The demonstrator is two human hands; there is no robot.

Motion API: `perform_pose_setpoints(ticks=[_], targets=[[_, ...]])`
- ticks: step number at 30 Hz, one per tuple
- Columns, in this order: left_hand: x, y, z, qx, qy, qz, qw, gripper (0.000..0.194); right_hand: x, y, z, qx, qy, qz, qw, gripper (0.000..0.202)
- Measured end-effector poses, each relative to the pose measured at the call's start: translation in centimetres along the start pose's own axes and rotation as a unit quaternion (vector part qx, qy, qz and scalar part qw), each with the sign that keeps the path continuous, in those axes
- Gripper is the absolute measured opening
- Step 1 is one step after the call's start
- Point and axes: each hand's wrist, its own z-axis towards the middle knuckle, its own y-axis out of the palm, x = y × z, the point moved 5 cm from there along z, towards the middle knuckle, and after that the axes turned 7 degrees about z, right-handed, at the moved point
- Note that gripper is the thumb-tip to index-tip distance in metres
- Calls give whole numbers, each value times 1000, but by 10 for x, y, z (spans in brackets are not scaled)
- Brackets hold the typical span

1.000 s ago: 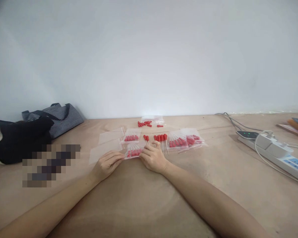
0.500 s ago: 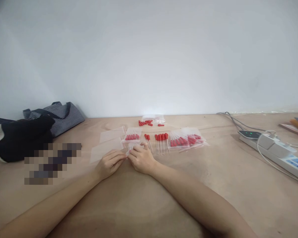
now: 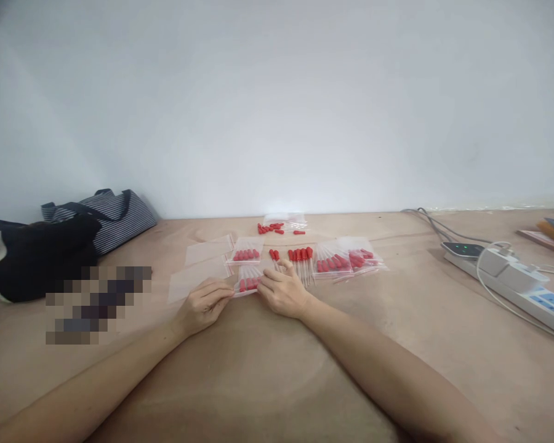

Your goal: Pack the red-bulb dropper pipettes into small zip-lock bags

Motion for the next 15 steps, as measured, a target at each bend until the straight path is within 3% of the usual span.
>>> perform_pose_setpoints(ticks=[7,15], targets=[[-1,-1,-2,3,-5,-9,1000,11,11,-8,-17,4,8,10,1000,17],[2,-1,3,-16,-22,3,1000,9,14,-14,-16,40,66,54,996,13]])
